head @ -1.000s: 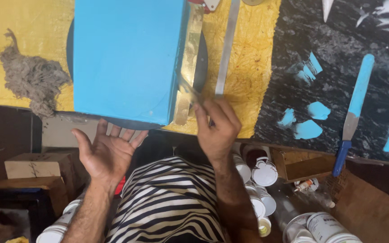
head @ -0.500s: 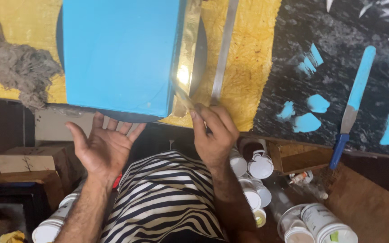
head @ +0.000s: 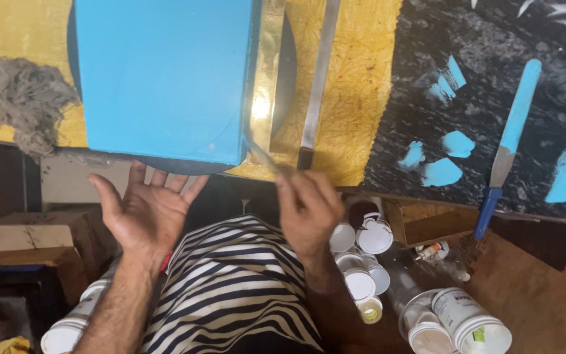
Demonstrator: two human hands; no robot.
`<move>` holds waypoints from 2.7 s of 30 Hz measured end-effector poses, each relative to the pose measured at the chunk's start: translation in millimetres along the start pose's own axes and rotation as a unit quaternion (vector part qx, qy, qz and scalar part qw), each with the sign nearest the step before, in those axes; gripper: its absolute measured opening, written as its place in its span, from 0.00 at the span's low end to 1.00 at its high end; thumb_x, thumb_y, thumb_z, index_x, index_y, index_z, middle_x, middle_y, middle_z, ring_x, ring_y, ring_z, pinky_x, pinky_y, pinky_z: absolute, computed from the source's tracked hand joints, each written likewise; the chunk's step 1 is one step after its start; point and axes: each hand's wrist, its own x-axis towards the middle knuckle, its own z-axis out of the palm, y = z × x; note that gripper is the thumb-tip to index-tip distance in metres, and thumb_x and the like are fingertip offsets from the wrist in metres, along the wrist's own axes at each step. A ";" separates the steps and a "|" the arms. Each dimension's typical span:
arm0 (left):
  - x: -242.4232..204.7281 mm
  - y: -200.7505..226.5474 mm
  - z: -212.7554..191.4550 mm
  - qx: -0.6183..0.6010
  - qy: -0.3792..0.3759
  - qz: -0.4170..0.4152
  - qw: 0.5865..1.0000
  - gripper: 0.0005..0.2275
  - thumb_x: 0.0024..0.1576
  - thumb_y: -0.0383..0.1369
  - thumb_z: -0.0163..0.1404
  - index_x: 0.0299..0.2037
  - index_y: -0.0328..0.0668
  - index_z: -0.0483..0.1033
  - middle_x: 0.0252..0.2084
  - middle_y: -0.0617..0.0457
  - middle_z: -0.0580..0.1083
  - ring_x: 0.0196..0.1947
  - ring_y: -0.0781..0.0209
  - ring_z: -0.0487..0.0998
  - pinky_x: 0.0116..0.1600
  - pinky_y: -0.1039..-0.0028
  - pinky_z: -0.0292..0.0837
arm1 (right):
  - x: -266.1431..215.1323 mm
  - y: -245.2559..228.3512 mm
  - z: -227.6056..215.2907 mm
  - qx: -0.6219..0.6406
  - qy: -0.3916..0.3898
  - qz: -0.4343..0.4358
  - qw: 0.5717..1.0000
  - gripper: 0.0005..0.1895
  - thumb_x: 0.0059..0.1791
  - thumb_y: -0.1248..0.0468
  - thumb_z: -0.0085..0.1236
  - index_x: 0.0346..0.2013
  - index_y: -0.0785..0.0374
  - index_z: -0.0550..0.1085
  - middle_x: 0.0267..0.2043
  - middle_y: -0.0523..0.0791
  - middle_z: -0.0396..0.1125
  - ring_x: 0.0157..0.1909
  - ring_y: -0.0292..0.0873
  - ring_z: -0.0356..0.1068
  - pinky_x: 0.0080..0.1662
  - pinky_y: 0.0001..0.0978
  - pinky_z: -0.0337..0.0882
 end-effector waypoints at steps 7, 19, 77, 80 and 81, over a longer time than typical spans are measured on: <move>0.0 2.4 2.3 0.001 0.012 -0.006 1.000 0.54 0.49 0.69 0.49 0.74 0.39 0.37 0.77 0.34 0.50 0.77 0.34 0.55 0.72 0.35 0.51 | -1.0 0.9 -10.9 -0.064 0.018 -0.050 0.997 0.04 0.49 0.72 0.64 0.33 0.71 0.75 0.35 0.49 0.69 0.37 0.45 0.71 0.37 0.35 0.70; 5.1 10.6 -3.2 -0.011 0.007 -0.012 1.000 0.50 0.50 0.70 0.46 0.73 0.41 0.45 0.75 0.36 0.52 0.74 0.37 0.57 0.72 0.35 0.53 | 89.5 148.1 -95.1 -0.456 0.002 -0.102 0.884 0.16 0.46 0.78 0.52 0.45 0.66 0.81 0.41 0.52 0.75 0.39 0.55 0.66 0.46 0.47 0.68; 204.3 116.0 -280.1 0.363 0.179 0.323 0.855 0.17 0.61 0.24 0.48 0.61 0.32 0.70 0.56 0.40 0.75 0.61 0.48 0.75 0.66 0.65 0.68 | -55.9 100.3 79.4 -0.353 0.065 0.165 0.919 0.32 0.39 0.67 0.64 0.58 0.71 0.72 0.44 0.63 0.70 0.48 0.63 0.72 0.52 0.51 0.71; 210.8 114.8 -295.5 0.341 0.187 0.399 0.830 0.19 0.62 0.24 0.46 0.63 0.23 0.65 0.59 0.39 0.72 0.62 0.48 0.72 0.65 0.63 0.66 | -50.5 95.7 76.1 -0.314 0.068 0.148 0.935 0.28 0.42 0.66 0.62 0.56 0.71 0.74 0.43 0.62 0.74 0.47 0.61 0.76 0.52 0.48 0.73; 207.3 115.5 -301.3 0.294 0.154 0.387 0.860 0.17 0.64 0.27 0.45 0.62 0.25 0.67 0.59 0.41 0.73 0.61 0.50 0.73 0.66 0.64 0.66 | -52.0 91.4 74.4 -0.293 0.062 0.135 0.944 0.24 0.45 0.66 0.62 0.56 0.71 0.75 0.44 0.61 0.74 0.48 0.60 0.77 0.52 0.47 0.74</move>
